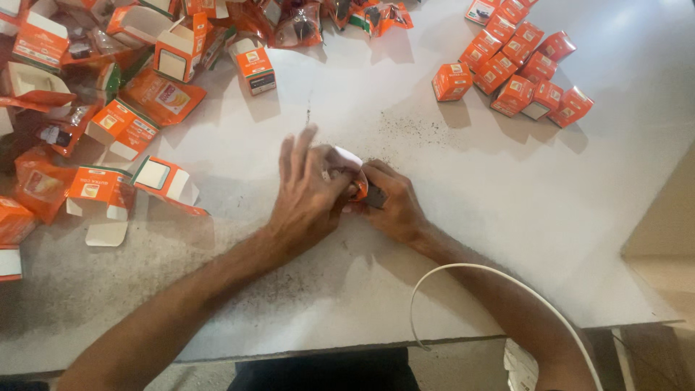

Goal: The person folds flat orange cardboard boxes into closed boxes by hand, pressing the flaps and creases to shape each one, and places each finished box onto a growing pile on the table. They repeatedly take the next flat box from a large pile of unfolded boxes and packaged items on the left side of the table.

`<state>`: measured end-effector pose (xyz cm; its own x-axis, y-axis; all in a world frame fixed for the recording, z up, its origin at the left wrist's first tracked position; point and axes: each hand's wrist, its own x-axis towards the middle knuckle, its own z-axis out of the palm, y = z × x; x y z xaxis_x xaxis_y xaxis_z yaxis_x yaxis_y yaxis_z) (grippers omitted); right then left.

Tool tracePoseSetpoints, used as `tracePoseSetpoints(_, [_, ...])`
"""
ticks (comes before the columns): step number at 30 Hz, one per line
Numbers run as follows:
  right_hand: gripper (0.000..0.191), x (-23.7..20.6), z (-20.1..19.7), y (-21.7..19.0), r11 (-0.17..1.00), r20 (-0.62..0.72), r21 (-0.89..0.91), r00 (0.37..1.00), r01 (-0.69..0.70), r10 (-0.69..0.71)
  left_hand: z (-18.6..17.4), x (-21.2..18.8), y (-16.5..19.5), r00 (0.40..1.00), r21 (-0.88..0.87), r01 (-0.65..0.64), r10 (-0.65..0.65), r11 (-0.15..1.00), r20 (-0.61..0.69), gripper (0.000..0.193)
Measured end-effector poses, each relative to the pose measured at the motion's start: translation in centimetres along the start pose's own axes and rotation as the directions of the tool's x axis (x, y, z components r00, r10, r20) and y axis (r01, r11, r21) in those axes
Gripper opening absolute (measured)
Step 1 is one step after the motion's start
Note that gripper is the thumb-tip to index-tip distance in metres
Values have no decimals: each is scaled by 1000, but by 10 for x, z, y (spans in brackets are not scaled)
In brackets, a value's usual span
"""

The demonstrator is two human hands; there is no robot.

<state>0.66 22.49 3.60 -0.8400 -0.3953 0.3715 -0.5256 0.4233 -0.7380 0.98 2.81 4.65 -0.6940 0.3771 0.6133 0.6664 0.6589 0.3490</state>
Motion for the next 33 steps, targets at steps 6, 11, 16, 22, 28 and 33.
tracePoseSetpoints(6, [45,0,0,3,998,-16,-54,1000,23,-24,18,12,-11,849,-450,519,-500,727,171,38])
tracePoseSetpoints(11, [65,-8,9,6,976,-64,208,995,-62,76,32,12,-28,813,-410,582,-506,702,287,34])
tracePoseSetpoints(16, [58,-13,12,9,975,-52,-176,988,136,-147,37,10,-27,814,-472,579,-495,665,303,25])
tracePoseSetpoints(22, [55,-14,15,13,942,-8,-275,980,191,-201,9,10,-48,708,-722,690,-271,62,653,32])
tracePoseSetpoints(28, [41,-16,17,17,974,-47,-214,995,76,-87,18,15,-57,597,-600,790,-381,128,706,21])
tracePoseSetpoints(33, [35,-17,16,17,970,-72,-208,987,124,-142,25,15,-44,727,-679,680,-370,276,579,20])
